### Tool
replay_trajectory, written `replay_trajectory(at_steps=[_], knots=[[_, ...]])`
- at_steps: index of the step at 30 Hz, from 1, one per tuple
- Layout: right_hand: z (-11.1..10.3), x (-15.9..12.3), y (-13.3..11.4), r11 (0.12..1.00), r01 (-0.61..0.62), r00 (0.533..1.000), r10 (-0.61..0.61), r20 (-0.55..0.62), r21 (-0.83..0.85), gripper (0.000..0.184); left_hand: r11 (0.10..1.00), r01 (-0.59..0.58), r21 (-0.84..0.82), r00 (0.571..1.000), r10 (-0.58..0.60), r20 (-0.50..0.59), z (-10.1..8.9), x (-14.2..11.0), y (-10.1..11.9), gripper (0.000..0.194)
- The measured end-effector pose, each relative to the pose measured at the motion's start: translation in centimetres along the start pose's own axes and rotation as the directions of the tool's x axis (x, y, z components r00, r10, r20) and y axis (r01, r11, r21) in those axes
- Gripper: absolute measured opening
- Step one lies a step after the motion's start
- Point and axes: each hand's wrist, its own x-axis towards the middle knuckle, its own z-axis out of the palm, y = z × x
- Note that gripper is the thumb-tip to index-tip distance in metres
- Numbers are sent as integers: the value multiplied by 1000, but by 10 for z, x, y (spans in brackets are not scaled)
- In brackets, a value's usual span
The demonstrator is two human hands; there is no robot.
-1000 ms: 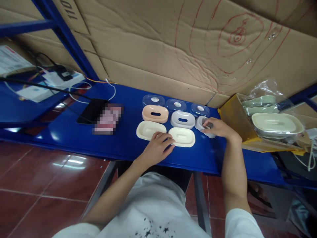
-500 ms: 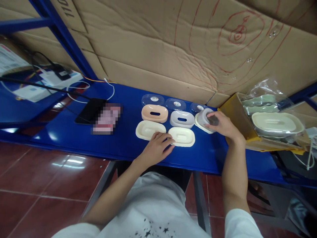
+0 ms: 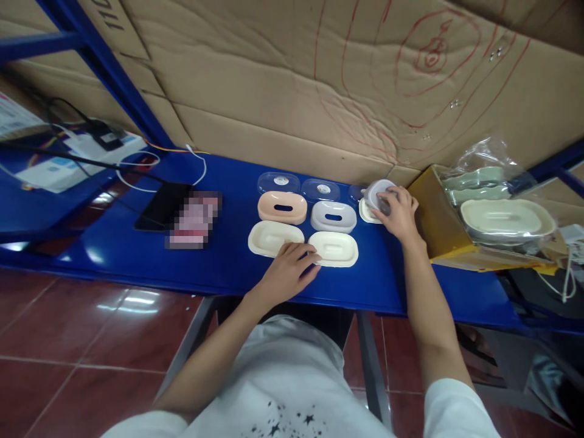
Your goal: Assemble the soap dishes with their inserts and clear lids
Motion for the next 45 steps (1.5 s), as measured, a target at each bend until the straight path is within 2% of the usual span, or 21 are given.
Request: replay_trajectory(at_steps=[4,9,15,19,20,22,24,25,29,32,35,41,45], knots=[[0,2,4,999,-18,1000,17,21,43,48,1000,10,-2,1000,-10,6,-1,0,1,16],[-6,-1,7,993,-39,983,19,181,108,51,1000,10,0,1000,-10,21,0,-1,0,16],[-30,-16,5,978,-83,909,-5,417,192,55,1000,15,5,999,-15,29,1,-1,0,16],[-54,-26,5,935,-120,847,-78,527,332,55,1000,23,6,999,-24,30,1,-1,0,17],[-57,-26,5,921,-121,853,-94,513,369,56,1000,25,5,999,-25,30,1,-1,0,17],[-58,-23,5,922,-83,910,-84,406,377,55,1000,25,5,999,-25,31,1,-1,0,17],[-51,-17,3,951,-33,960,-55,274,307,49,1000,25,6,999,-26,34,1,0,0,16],[-46,-15,2,963,-18,970,-48,237,267,45,1000,26,7,999,-26,35,1,0,0,16],[-24,-12,-6,968,12,944,-94,317,249,30,1000,23,9,999,-23,38,2,-1,-2,16],[-17,-14,-9,964,24,917,-127,378,265,29,1000,16,4,999,-16,41,2,-2,-3,16],[-16,-16,-10,966,22,912,-124,391,257,31,1000,16,2,999,-17,38,3,-1,-3,16],[-13,-15,-19,968,71,941,-145,306,239,14,1000,6,12,1000,-7,17,1,1,-1,16],[-15,-11,-38,964,132,970,-173,168,230,17,999,-9,41,1000,8,20,-22,7,-22,24]])
